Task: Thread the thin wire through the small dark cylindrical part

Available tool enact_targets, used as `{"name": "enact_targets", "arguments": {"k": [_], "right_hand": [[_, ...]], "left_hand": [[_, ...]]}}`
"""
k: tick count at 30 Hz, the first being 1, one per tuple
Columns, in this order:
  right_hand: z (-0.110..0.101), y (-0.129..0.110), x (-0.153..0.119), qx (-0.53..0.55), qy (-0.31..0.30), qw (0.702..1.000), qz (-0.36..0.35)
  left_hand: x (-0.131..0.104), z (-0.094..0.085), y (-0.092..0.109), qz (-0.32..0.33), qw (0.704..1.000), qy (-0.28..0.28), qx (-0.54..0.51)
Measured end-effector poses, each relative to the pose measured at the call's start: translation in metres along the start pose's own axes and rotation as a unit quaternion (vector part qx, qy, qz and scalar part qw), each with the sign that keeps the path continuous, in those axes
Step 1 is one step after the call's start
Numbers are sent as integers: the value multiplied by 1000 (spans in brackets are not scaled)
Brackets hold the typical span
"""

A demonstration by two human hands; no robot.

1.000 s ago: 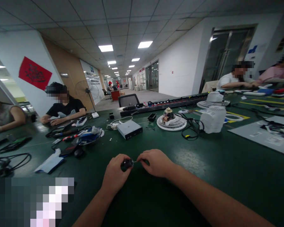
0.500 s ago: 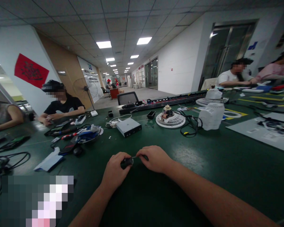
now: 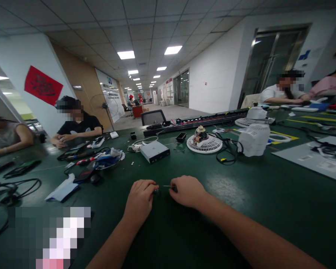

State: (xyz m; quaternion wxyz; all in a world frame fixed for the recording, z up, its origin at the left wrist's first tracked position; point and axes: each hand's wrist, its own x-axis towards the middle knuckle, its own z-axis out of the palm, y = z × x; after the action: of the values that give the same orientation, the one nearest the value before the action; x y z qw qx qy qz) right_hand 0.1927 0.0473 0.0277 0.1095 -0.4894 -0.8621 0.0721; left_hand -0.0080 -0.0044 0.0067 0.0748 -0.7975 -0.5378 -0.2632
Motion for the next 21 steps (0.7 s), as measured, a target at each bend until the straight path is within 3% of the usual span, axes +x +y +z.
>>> {"name": "enact_targets", "arguments": {"k": [3, 6, 11, 14, 18, 21], "right_hand": [[3, 0, 3, 49, 37, 997, 54], [7, -3, 5, 104, 67, 991, 40], [17, -6, 5, 113, -3, 993, 14], [19, -4, 6, 119, -10, 993, 3], [15, -1, 5, 136, 39, 990, 3], [11, 1, 5, 214, 71, 974, -8]], "left_hand": [[0, 0, -2, -28, 1000, -11, 7], [0, 1, -3, -60, 998, -18, 0], [-1, 1, -3, -118, 993, -17, -18], [-2, 2, -3, -139, 990, -19, -29], [-3, 2, -1, -181, 981, -34, -59], [-2, 1, 3, -172, 981, -42, -76]]}}
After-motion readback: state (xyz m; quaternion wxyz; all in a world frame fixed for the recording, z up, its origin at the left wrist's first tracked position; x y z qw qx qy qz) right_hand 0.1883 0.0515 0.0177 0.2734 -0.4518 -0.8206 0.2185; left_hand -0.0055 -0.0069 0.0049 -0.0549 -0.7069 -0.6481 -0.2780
